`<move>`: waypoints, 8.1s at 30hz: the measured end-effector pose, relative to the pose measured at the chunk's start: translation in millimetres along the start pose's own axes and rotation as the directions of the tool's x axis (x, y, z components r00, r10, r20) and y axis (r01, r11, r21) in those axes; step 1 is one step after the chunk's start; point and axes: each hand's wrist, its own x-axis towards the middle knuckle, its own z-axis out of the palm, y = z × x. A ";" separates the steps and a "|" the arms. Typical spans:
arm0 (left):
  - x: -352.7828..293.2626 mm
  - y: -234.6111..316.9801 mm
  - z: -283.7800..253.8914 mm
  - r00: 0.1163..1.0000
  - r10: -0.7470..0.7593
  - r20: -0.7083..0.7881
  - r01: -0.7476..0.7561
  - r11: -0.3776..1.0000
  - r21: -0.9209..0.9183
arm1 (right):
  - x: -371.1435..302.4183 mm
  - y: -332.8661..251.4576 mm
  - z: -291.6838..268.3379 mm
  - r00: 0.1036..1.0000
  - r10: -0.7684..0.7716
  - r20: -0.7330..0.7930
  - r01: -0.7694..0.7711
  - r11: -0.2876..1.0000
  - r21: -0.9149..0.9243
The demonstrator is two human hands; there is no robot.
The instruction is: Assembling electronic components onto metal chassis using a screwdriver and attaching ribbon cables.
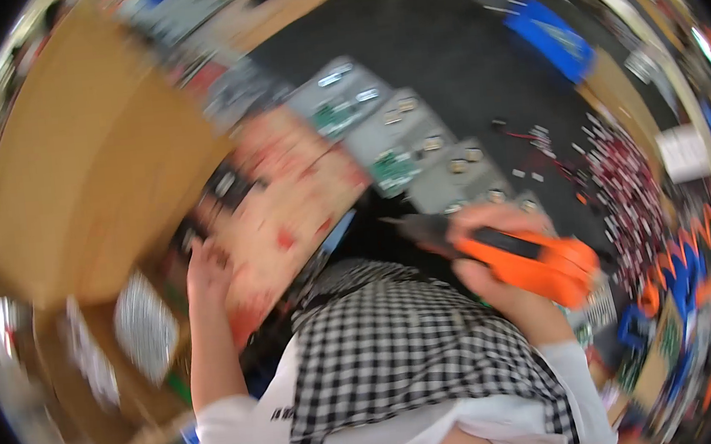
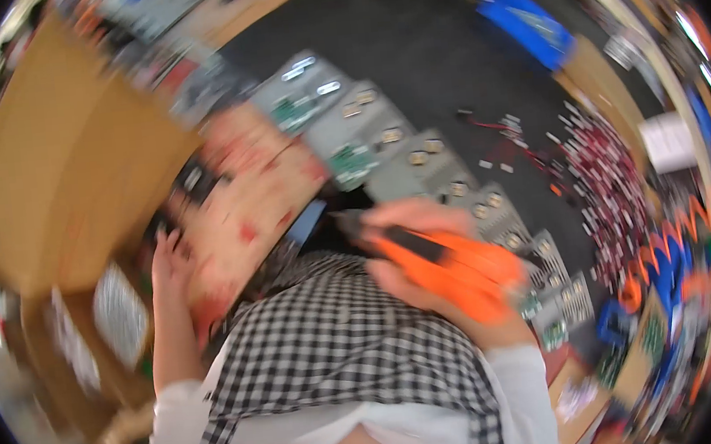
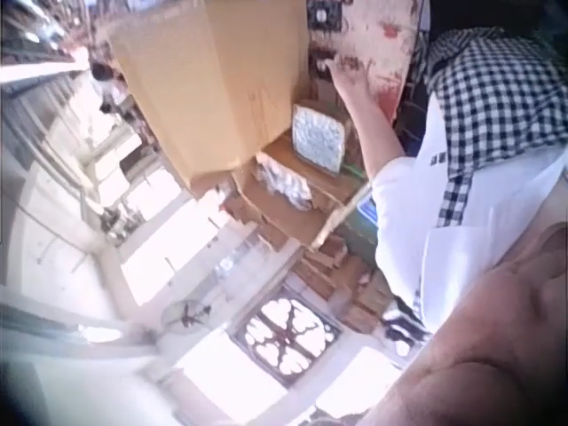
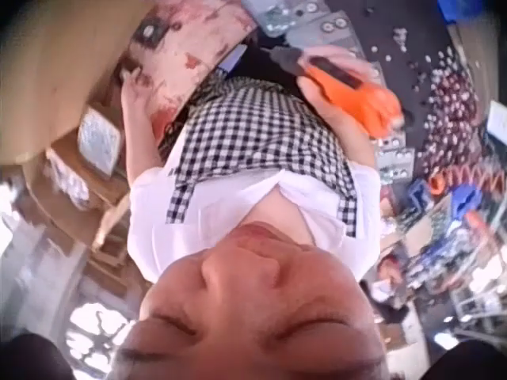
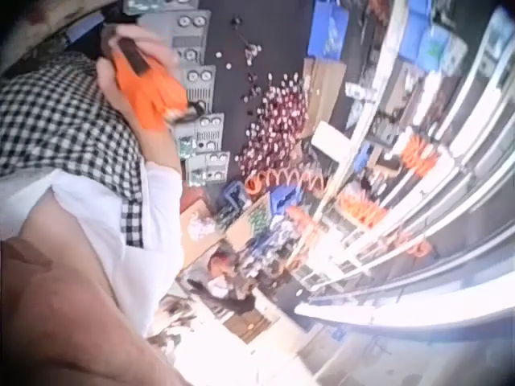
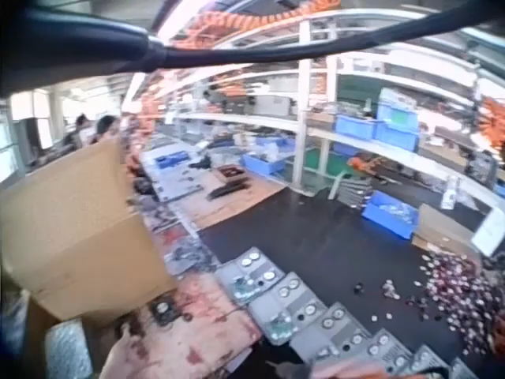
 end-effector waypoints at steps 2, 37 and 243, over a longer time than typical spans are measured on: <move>-28.5 11.7 -49.6 0.993 0.112 -0.047 -0.112 0.994 0.015 | -49.7 -23.5 5.0 0.986 -0.076 -0.150 0.068 0.996 -0.057; 173.1 -170.7 257.1 0.342 0.003 0.940 -0.896 0.304 0.325 | -51.1 0.5 -35.7 0.243 -0.440 -0.865 -0.547 0.674 -0.497; 24.8 -271.6 311.9 0.433 -0.780 0.451 0.143 0.554 0.821 | -145.3 197.3 -253.2 0.235 0.194 -0.953 -0.972 0.052 -0.229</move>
